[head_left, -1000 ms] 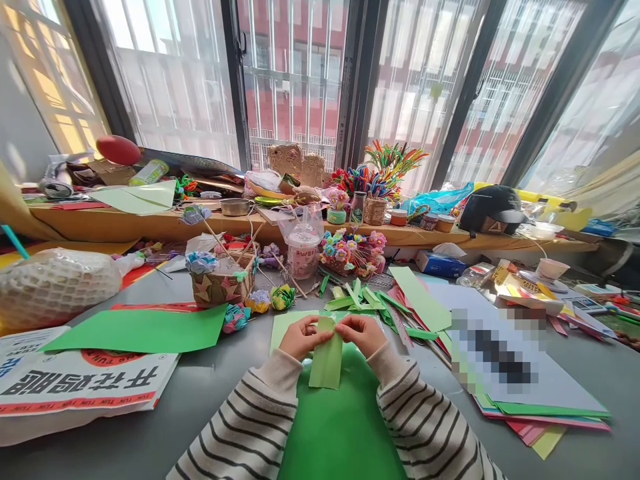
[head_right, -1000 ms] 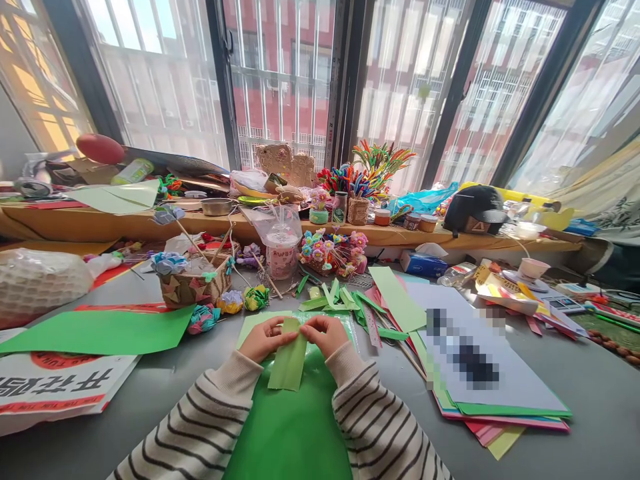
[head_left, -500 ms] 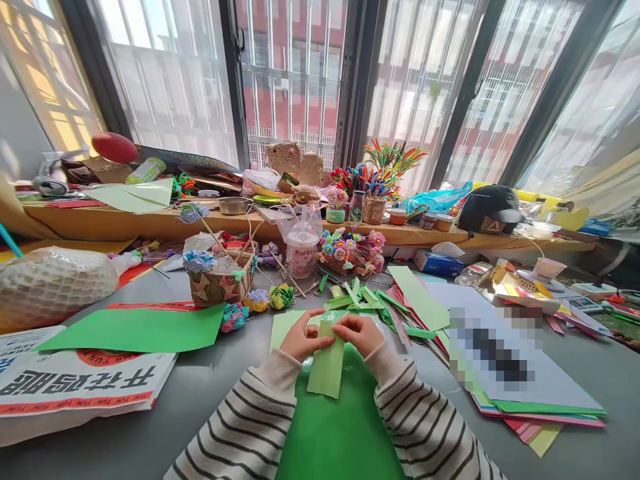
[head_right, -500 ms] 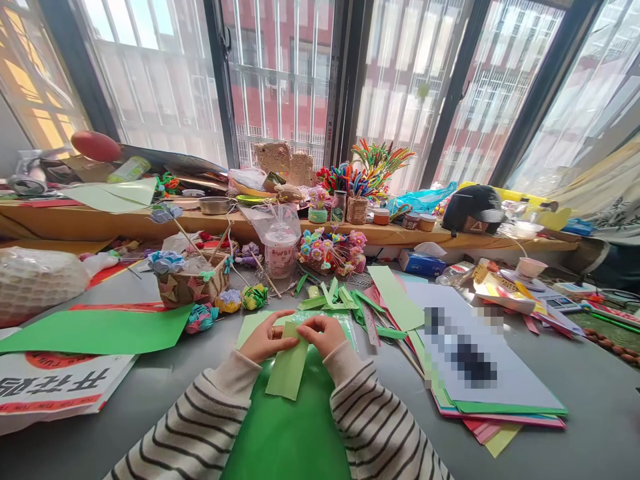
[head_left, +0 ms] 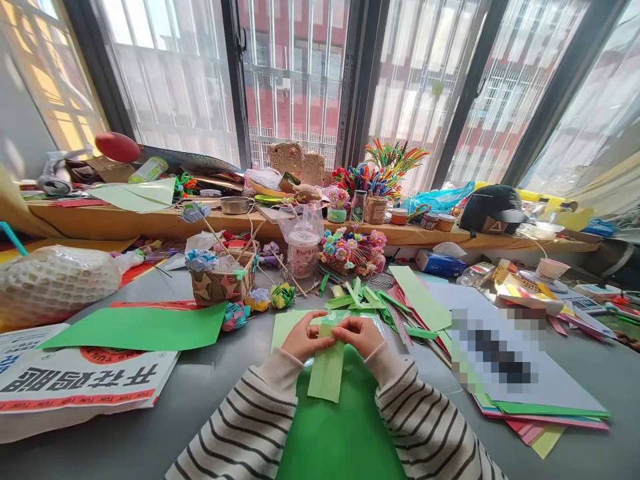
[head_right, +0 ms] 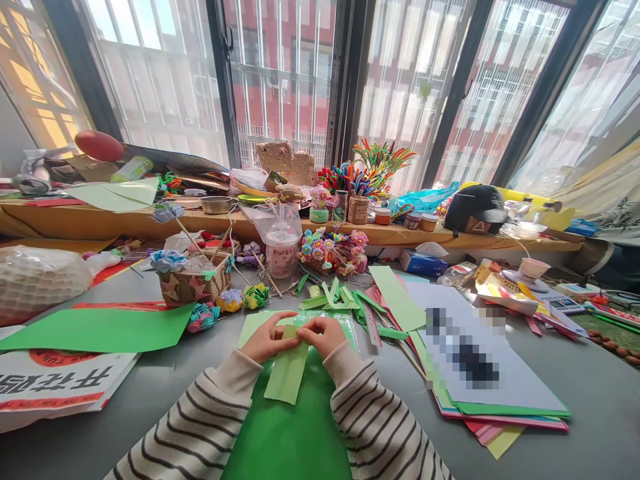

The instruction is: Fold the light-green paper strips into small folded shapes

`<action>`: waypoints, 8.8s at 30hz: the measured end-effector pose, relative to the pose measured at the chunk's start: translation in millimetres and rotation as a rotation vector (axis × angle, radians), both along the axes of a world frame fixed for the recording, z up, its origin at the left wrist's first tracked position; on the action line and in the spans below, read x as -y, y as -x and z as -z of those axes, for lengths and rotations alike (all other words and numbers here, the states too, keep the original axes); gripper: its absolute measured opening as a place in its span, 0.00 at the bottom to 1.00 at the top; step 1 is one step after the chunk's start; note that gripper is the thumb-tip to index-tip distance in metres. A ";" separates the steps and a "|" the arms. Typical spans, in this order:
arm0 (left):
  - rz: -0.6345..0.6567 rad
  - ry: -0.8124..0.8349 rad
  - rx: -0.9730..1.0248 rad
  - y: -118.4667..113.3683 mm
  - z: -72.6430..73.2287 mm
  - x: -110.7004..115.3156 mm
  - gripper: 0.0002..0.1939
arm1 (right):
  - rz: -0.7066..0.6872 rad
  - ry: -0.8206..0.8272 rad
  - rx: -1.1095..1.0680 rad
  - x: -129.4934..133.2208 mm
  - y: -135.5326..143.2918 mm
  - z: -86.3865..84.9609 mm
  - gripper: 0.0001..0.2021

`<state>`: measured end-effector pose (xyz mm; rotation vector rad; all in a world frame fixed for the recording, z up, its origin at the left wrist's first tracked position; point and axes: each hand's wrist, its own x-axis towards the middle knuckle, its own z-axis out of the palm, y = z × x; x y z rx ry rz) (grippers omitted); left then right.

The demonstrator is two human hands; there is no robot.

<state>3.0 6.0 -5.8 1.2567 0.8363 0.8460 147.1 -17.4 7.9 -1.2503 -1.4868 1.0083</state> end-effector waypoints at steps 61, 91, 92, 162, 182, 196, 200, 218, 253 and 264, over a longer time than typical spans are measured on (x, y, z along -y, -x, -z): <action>-0.031 0.035 0.059 2.2 1.4 -0.8 0.31 | -0.002 -0.315 0.513 0.6 -1.7 2.3 0.10; -0.005 0.024 0.047 -0.8 -1.0 1.0 0.32 | 0.124 -0.565 0.985 -4.8 0.8 14.9 0.20; -0.004 0.028 0.051 -1.0 -0.8 1.0 0.32 | 0.132 -0.569 0.999 -4.6 0.5 14.5 0.21; -0.311 -0.012 0.148 0.0 -8.4 1.0 0.30 | -0.022 0.159 -0.299 2.0 6.5 6.3 0.13; -0.316 -0.018 0.130 -2.7 -10.2 6.3 0.33 | -0.097 -0.530 0.347 -2.3 -14.5 -0.2 0.07; -0.314 0.012 0.154 -2.8 -13.3 7.9 0.35 | -0.036 -0.320 0.142 -1.7 -8.4 1.7 0.08; -0.292 0.031 0.167 -2.8 -14.4 8.3 0.34 | -0.004 -0.235 0.075 0.0 -4.9 2.5 0.07; -0.188 0.079 0.092 -1.4 -11.8 7.4 0.34 | -0.027 -0.130 -0.216 -0.8 -1.2 5.0 0.16; -0.175 0.117 0.107 -2.4 -10.3 5.6 0.35 | 0.073 -0.044 -0.122 -1.7 2.9 9.4 0.10; -0.159 0.042 0.082 -3.4 -8.2 5.6 0.36 | 0.040 -0.060 -0.054 -1.6 2.4 10.0 0.10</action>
